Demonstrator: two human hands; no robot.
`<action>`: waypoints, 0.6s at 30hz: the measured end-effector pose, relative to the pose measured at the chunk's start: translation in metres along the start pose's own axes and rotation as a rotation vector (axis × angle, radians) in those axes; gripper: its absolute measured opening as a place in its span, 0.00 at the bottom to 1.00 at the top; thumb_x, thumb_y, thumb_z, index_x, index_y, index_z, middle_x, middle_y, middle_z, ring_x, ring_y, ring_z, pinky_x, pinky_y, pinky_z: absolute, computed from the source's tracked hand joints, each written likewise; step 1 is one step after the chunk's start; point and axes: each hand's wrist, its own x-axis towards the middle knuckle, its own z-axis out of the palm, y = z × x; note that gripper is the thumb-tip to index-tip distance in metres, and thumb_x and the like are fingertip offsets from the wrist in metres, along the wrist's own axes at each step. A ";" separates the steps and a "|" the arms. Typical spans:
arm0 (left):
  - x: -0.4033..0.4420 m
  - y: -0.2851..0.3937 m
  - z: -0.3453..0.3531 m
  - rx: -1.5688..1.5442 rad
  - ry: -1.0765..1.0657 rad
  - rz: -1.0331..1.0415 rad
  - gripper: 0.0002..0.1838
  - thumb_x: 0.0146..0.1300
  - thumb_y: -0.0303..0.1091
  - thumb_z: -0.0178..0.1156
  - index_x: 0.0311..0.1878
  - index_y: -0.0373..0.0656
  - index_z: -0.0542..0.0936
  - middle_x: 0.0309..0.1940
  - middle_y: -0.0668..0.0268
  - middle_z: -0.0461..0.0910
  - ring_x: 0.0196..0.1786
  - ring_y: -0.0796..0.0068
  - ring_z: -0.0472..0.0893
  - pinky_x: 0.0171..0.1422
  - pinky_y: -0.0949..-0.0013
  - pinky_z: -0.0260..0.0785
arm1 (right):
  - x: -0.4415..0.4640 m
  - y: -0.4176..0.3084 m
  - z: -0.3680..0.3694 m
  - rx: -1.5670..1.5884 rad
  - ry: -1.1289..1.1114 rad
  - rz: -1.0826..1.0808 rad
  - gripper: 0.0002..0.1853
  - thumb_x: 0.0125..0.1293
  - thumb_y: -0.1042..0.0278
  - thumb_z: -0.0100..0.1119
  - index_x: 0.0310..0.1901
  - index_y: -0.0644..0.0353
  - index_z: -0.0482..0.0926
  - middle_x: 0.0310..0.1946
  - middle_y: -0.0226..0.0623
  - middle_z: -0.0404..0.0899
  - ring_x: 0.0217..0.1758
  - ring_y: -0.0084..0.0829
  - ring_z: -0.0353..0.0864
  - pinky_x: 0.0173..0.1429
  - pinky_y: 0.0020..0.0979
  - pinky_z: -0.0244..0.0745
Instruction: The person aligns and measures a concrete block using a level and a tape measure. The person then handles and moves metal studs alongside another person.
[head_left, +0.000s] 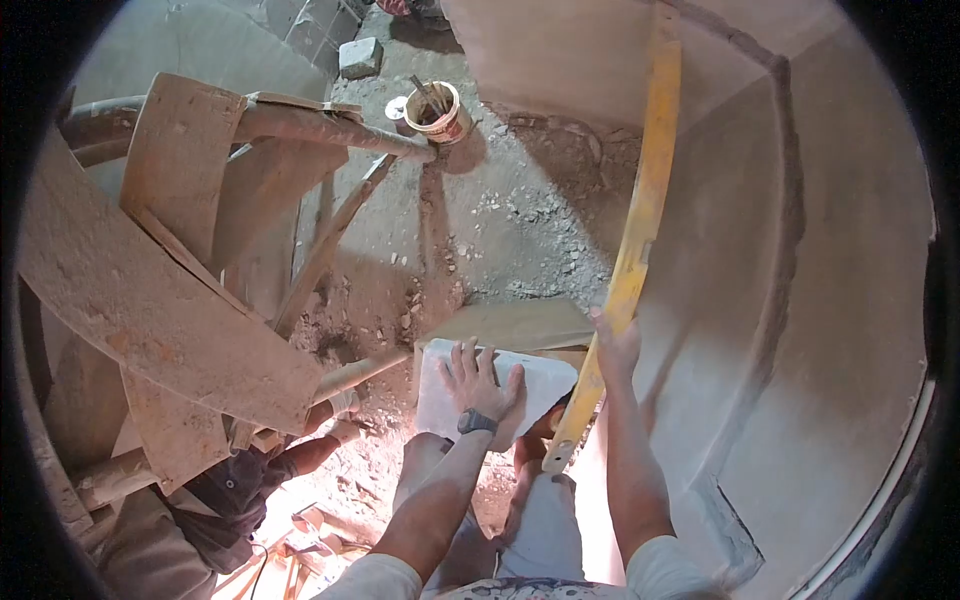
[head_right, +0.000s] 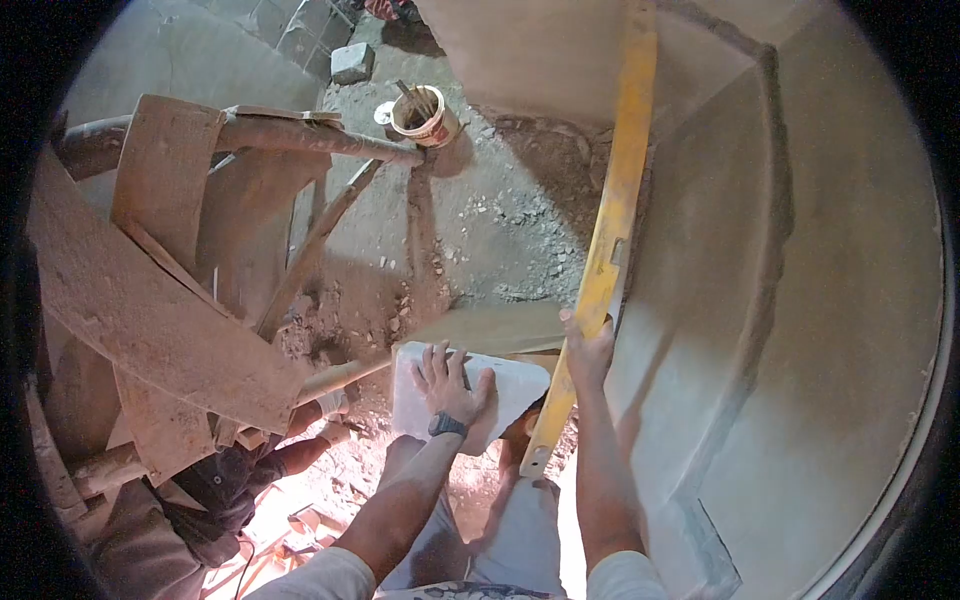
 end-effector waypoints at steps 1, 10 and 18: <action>0.000 0.000 0.000 -0.002 -0.012 -0.005 0.32 0.56 0.60 0.61 0.59 0.50 0.76 0.69 0.58 0.64 0.76 0.50 0.52 0.77 0.35 0.29 | -0.002 -0.003 -0.002 -0.004 -0.007 -0.006 0.32 0.61 0.45 0.68 0.53 0.67 0.75 0.43 0.43 0.80 0.47 0.37 0.80 0.53 0.36 0.73; 0.000 -0.004 -0.010 -0.078 -0.035 0.055 0.36 0.58 0.60 0.62 0.63 0.46 0.72 0.71 0.54 0.60 0.76 0.48 0.53 0.77 0.34 0.28 | -0.001 0.100 -0.012 0.868 -0.160 0.455 0.24 0.76 0.48 0.45 0.57 0.61 0.75 0.42 0.32 0.80 0.42 0.28 0.79 0.48 0.31 0.75; 0.011 -0.125 -0.033 -0.549 0.089 -0.064 0.40 0.66 0.57 0.57 0.70 0.36 0.63 0.72 0.46 0.59 0.76 0.48 0.54 0.79 0.51 0.41 | 0.008 0.088 0.022 0.551 -0.325 0.414 0.20 0.69 0.55 0.58 0.54 0.62 0.78 0.42 0.35 0.81 0.44 0.28 0.79 0.52 0.31 0.75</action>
